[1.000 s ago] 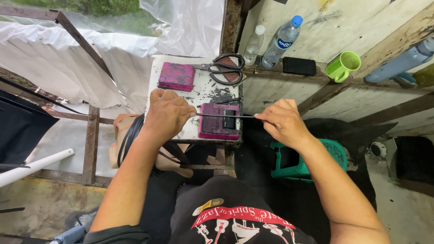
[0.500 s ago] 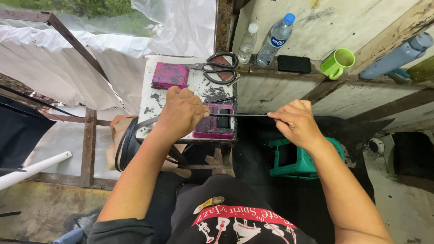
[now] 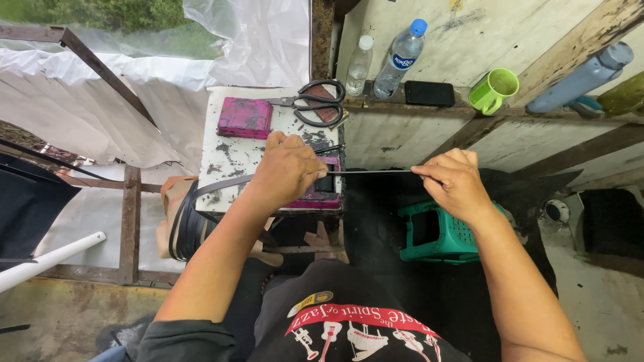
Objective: Applying edge finish to a leather strap using a manual applicator and hanging it on a drying rack with clothespins.
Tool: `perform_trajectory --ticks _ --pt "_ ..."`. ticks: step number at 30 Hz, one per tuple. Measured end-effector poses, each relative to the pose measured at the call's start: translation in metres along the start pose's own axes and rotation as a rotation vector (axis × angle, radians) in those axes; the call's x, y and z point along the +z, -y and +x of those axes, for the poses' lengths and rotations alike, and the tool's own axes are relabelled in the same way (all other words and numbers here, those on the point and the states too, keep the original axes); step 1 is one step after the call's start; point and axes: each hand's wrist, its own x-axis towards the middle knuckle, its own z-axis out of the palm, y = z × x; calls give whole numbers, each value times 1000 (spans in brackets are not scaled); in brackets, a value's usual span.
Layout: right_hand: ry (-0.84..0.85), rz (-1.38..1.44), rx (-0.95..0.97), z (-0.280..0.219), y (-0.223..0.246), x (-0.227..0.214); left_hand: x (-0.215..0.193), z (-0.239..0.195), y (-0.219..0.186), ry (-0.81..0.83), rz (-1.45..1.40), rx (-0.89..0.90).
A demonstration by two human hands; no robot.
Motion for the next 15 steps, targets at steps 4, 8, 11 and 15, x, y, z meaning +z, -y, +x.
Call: perform_trajectory --ticks 4,8,11,15 --pt "6 18 17 3 2 -6 -8 7 -6 26 -33 4" --pt "-16 20 -52 25 29 -21 -32 17 -17 83 -278 -58" --pt "-28 4 -120 51 71 -29 -57 25 -32 145 -355 -123" --pt "-2 -42 -238 75 114 -18 -69 33 -41 176 -362 -150"
